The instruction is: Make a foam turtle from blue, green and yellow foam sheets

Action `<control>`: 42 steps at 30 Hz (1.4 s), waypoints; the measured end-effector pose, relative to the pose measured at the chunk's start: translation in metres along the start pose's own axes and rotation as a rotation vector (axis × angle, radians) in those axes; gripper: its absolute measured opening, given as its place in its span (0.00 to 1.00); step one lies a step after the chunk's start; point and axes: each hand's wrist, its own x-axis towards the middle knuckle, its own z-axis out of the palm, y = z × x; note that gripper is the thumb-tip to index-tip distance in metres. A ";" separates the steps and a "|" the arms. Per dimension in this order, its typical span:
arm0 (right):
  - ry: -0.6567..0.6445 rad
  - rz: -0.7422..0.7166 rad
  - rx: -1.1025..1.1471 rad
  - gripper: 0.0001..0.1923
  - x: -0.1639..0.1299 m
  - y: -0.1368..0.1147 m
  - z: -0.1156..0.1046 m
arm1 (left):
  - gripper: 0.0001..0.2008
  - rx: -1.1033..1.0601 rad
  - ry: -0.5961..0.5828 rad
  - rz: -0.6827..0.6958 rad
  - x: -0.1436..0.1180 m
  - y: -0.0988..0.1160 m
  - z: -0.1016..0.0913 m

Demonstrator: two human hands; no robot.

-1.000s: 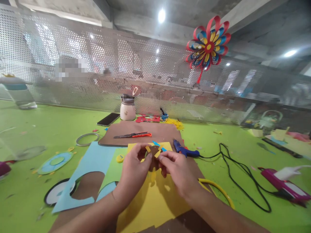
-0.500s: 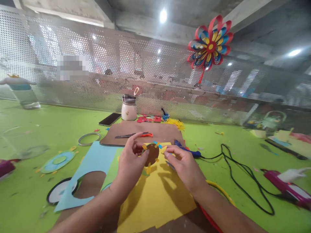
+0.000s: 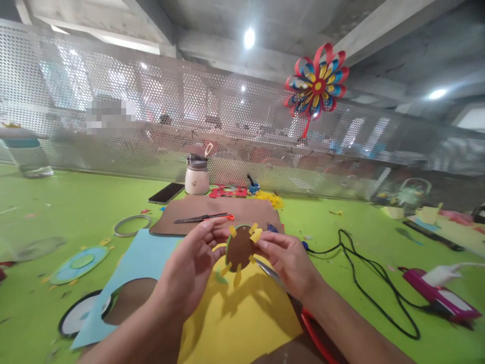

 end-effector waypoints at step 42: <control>-0.217 -0.343 -0.348 0.06 -0.019 -0.042 0.002 | 0.07 0.056 -0.303 -0.146 -0.008 -0.007 0.003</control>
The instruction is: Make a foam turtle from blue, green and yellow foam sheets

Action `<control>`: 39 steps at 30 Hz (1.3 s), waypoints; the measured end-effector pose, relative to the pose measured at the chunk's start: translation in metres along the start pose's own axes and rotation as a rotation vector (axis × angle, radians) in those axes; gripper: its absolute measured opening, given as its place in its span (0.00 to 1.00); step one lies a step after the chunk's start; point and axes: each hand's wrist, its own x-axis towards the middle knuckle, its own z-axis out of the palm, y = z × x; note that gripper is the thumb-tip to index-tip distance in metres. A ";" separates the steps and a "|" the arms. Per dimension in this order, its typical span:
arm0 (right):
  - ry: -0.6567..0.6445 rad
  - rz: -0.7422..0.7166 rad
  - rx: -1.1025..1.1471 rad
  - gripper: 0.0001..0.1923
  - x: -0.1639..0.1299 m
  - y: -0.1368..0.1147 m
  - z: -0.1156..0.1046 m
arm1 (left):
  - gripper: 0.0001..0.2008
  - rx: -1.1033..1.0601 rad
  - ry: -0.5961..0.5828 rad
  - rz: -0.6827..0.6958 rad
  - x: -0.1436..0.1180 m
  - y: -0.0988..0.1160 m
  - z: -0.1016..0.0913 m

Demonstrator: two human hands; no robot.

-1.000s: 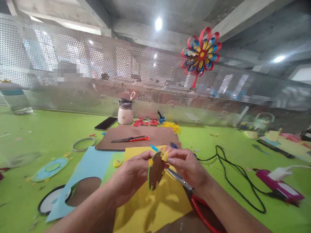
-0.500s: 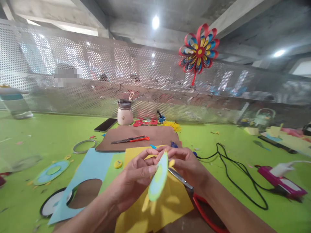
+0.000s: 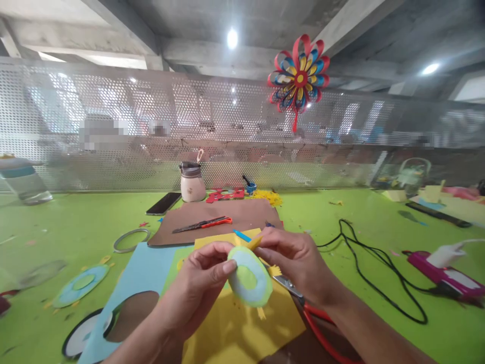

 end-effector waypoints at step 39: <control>-0.374 -0.369 -0.485 0.13 -0.012 -0.034 -0.028 | 0.04 0.560 -0.302 0.424 0.000 0.017 -0.001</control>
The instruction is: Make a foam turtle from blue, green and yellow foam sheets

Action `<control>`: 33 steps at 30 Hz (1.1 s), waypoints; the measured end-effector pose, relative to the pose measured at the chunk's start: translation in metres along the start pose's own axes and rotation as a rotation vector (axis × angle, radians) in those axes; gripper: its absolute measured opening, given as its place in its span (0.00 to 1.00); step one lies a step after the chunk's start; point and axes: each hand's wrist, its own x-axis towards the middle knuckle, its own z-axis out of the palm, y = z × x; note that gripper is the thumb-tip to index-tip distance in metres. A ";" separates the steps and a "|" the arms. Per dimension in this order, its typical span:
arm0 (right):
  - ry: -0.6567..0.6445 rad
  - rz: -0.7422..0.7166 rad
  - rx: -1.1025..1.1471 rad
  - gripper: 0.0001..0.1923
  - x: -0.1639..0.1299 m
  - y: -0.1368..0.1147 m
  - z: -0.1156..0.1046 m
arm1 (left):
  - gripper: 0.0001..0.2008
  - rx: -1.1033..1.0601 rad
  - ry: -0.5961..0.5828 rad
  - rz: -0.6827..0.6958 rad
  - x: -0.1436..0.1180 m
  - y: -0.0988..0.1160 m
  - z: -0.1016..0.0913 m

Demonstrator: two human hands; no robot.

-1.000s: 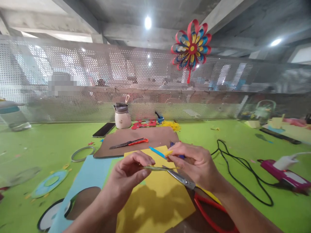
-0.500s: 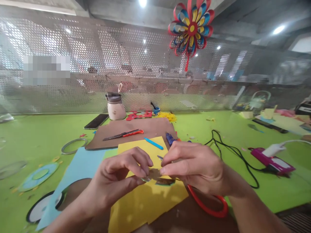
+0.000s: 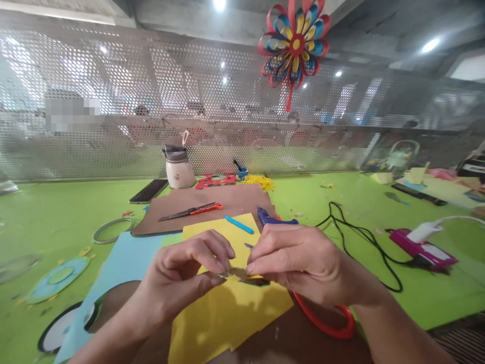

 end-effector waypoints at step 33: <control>0.112 0.158 -0.003 0.19 -0.001 0.003 -0.003 | 0.06 -0.127 0.135 -0.199 -0.004 -0.014 -0.003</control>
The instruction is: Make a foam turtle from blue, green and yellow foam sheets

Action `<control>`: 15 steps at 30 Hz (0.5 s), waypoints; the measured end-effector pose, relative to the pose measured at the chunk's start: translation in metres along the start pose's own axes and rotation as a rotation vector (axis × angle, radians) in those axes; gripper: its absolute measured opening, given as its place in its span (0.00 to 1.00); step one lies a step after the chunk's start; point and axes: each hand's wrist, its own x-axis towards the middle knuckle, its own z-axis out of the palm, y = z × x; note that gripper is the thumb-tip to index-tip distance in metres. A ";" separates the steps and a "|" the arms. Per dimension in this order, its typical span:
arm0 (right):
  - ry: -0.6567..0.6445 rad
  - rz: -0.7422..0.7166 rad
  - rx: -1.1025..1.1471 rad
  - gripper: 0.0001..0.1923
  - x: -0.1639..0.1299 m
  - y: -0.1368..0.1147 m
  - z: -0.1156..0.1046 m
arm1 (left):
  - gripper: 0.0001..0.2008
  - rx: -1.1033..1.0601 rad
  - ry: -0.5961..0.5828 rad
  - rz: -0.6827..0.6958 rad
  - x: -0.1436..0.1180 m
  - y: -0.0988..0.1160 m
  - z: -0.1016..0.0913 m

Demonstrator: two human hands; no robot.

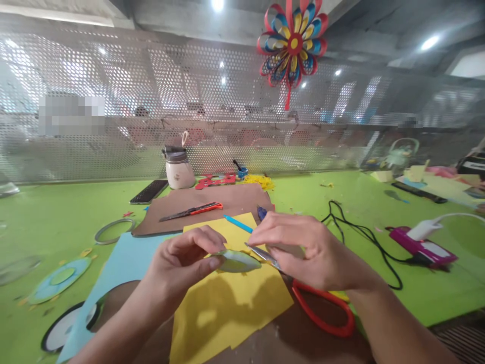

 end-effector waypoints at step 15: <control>0.067 0.559 0.458 0.15 0.010 0.011 0.026 | 0.08 -0.088 0.272 -0.328 0.001 0.004 0.016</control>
